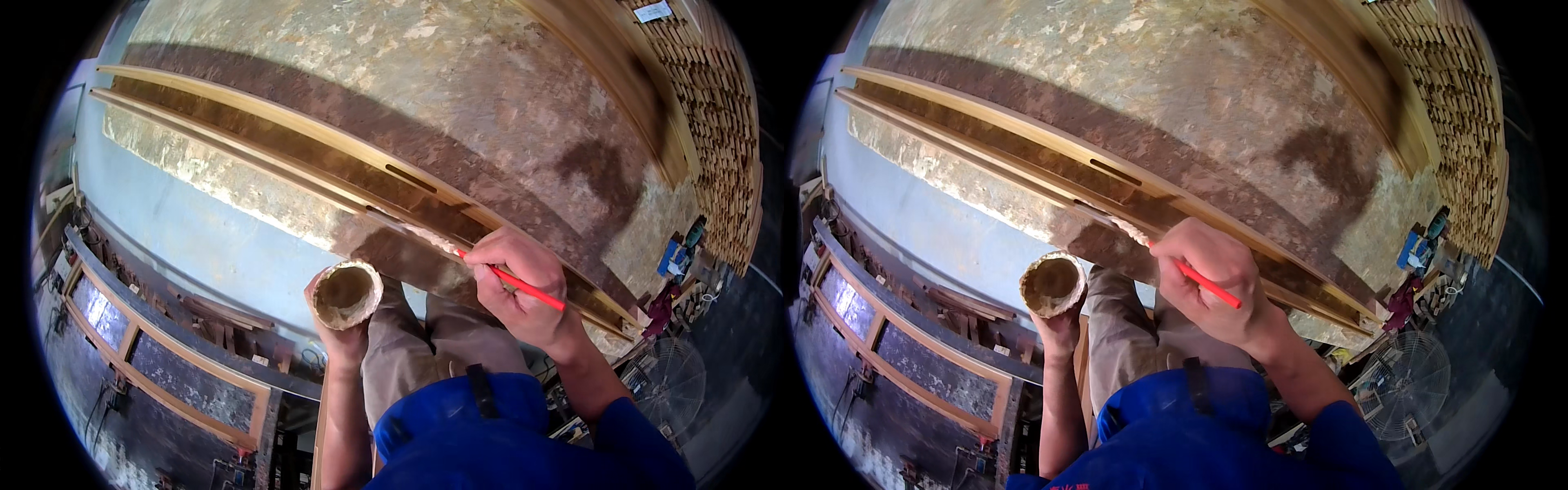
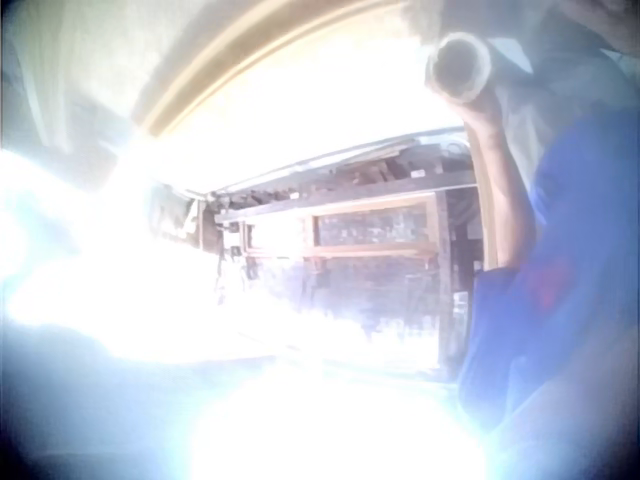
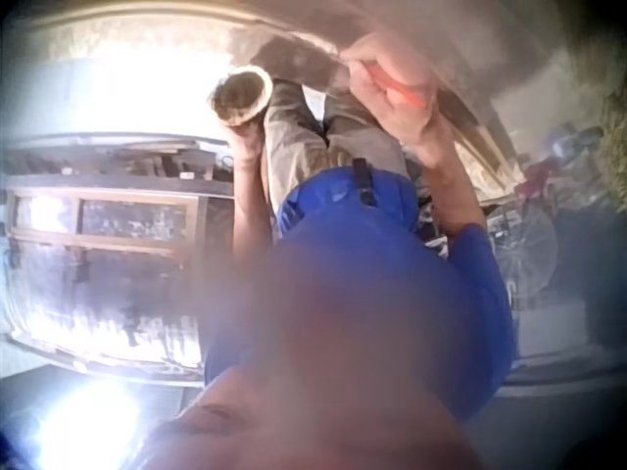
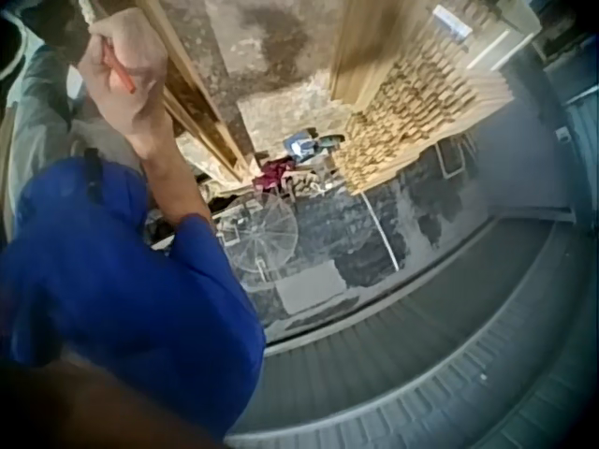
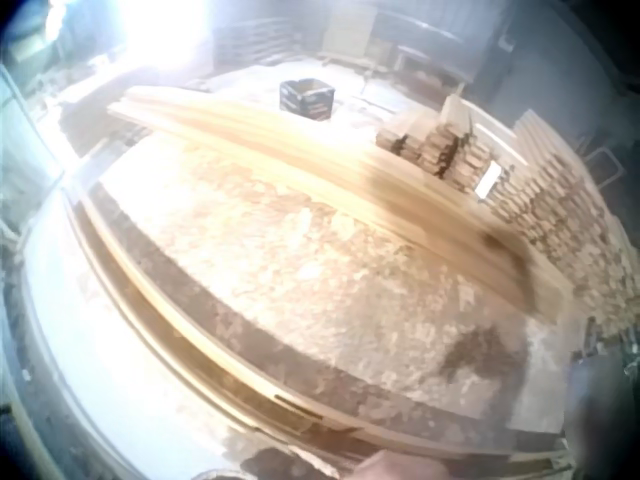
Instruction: The person applies glue to wooden pieces using a brush, then joins them together. They use a hammer to secure the joints and move the assembled frame to a rack.
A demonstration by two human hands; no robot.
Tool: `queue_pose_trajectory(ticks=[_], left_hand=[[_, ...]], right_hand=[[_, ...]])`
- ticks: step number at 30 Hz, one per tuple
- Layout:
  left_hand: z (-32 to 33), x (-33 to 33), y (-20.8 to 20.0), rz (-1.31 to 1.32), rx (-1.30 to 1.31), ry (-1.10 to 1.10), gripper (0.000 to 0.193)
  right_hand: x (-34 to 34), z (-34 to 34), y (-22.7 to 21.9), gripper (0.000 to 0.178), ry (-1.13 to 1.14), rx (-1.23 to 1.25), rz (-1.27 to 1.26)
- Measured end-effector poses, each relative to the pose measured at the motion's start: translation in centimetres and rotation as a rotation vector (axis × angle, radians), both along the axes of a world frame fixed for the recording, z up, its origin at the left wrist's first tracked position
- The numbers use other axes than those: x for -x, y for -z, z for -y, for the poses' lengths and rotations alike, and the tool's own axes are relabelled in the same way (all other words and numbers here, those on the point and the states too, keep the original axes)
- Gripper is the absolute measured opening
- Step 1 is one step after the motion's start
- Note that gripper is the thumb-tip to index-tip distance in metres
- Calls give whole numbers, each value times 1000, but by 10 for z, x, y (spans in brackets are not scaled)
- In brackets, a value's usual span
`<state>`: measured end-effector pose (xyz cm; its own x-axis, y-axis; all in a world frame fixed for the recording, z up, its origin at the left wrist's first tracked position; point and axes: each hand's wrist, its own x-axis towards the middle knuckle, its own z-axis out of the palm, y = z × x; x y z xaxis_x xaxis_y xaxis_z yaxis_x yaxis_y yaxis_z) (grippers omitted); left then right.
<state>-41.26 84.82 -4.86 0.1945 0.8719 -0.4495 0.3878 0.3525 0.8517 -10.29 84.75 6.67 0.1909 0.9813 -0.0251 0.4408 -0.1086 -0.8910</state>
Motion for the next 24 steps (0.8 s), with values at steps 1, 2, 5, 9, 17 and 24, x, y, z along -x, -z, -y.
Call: queue_pose_trajectory(ticks=[1,2,5,9,17,24], left_hand=[[1,0,3,32,1,-15,73],[1,0,5,64,3,-29,72],[-3,-3,2,39,-11,-16,72],[-8,-1,-3,137,43,-79,70],[-59,-9,-42,221,-75,86,75],[-134,5,-64,387,-58,241,85]], right_hand=[[-1,0,0,21,19,-1,-26],[-2,1,0,21,37,-2,-52],[-9,6,-3,22,-4,36,-30],[-5,8,-8,18,55,38,-61],[12,-20,-90,12,89,-10,-205],[111,-100,-73,15,-142,47,-37]])
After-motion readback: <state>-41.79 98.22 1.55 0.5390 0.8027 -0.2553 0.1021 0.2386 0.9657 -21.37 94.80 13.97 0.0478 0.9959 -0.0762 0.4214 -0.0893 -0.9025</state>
